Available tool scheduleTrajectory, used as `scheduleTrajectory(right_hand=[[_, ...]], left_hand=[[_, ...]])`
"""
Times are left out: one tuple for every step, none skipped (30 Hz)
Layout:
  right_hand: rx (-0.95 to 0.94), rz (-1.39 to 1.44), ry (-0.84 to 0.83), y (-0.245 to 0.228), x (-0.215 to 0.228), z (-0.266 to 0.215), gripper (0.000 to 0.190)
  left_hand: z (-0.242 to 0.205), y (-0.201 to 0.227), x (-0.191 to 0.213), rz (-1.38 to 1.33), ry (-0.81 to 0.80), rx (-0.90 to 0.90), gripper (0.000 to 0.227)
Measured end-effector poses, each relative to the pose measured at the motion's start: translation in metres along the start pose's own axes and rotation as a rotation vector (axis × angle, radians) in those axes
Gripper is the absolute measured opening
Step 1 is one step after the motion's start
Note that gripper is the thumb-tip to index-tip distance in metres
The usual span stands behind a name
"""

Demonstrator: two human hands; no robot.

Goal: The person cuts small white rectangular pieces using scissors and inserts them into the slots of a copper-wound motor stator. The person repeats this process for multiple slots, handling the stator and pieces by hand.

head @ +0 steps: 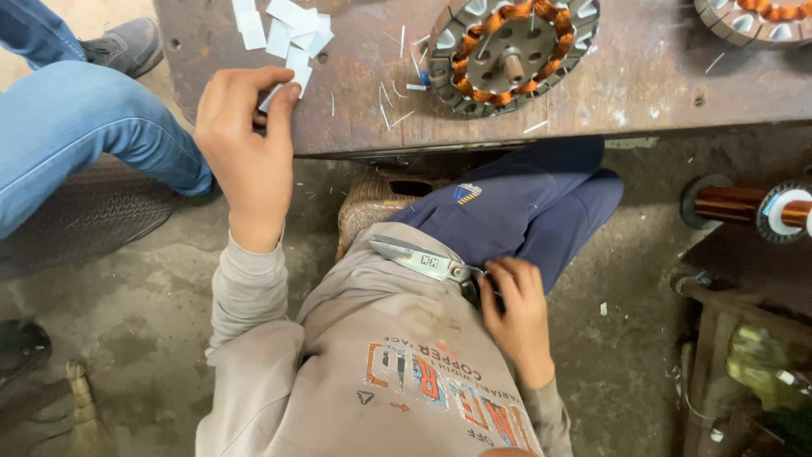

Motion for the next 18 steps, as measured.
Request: scheduleTrajectory(right_hand=[[-0.025, -0.003, -0.035, 0.001, 0.000, -0.021, 0.029], [-0.050, -0.002, -0.068, 0.000, 0.000, -0.041, 0.032], [-0.075, -0.001, -0.101, -0.001, 0.000, -0.056, 0.035], [-0.120, 0.025, -0.123, 0.002, 0.000, -0.065, 0.038], [-0.166, 0.052, -0.146, 0.005, 0.000, -0.072, 0.041], [-0.207, 0.074, -0.163, 0.009, 0.000, -0.076, 0.044], [-0.179, 0.051, -0.189, 0.013, -0.003, -0.077, 0.043], [-0.151, 0.024, -0.218, 0.019, -0.007, -0.075, 0.043], [-0.124, -0.002, -0.248, 0.025, -0.010, -0.074, 0.043], [-0.112, -0.026, -0.317, 0.031, -0.017, -0.069, 0.035], [-0.100, -0.050, -0.385, 0.039, -0.025, -0.062, 0.029], [-0.079, -0.072, -0.448, 0.047, -0.028, -0.054, 0.026], [-0.123, 0.062, -0.473, 0.054, -0.026, -0.048, 0.024], [-0.160, 0.194, -0.506, 0.062, -0.022, -0.040, 0.022], [-0.197, 0.326, -0.540, 0.066, -0.022, -0.032, 0.021], [-0.178, 0.339, -0.513, 0.066, -0.021, -0.028, 0.023], [-0.160, 0.353, -0.486, 0.066, -0.020, -0.023, 0.028], [-0.143, 0.368, -0.454, 0.061, -0.026, -0.017, 0.033]], left_hand=[[-0.002, 0.004, -0.003, -0.033, 0.014, -0.023, 0.010], [-0.003, 0.010, -0.005, -0.066, 0.026, -0.048, 0.008], [-0.005, 0.015, -0.009, -0.122, 0.027, -0.015, 0.007], [-0.005, 0.021, -0.013, -0.178, 0.034, 0.013, 0.006], [-0.006, 0.025, -0.020, -0.259, 0.025, 0.100, 0.006], [-0.006, 0.029, -0.026, -0.350, 0.016, 0.183, 0.007], [-0.005, 0.032, -0.030, -0.440, 0.002, 0.157, 0.012], [-0.006, 0.034, -0.035, -0.532, -0.013, 0.135, 0.017], [-0.008, 0.036, -0.038, -0.624, -0.027, 0.113, 0.022], [-0.012, 0.035, -0.039, -0.637, -0.053, 0.150, 0.021], [-0.015, 0.033, -0.038, -0.650, -0.080, 0.187, 0.020], [-0.016, 0.030, -0.037, -0.659, -0.101, 0.216, 0.019], [-0.018, 0.027, -0.033, -0.718, -0.116, 0.235, 0.020], [-0.022, 0.022, -0.028, -0.773, -0.123, 0.260, 0.020], [-0.025, 0.017, -0.025, -0.830, -0.129, 0.285, 0.020], [-0.032, 0.013, -0.023, -0.885, -0.118, 0.317, 0.020], [-0.038, 0.009, -0.021, -0.940, -0.105, 0.349, 0.020], [-0.042, 0.004, -0.020, -0.995, -0.096, 0.376, 0.020]])
Point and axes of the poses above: each hand's wrist, its own z-axis towards the middle knuckle, its own x-axis out of the back of the hand, y = z × x, the point moved 2 cm from there along z, towards the middle knuckle, and after that the axes turned 6 degrees about -z, right-handed, at the moved point
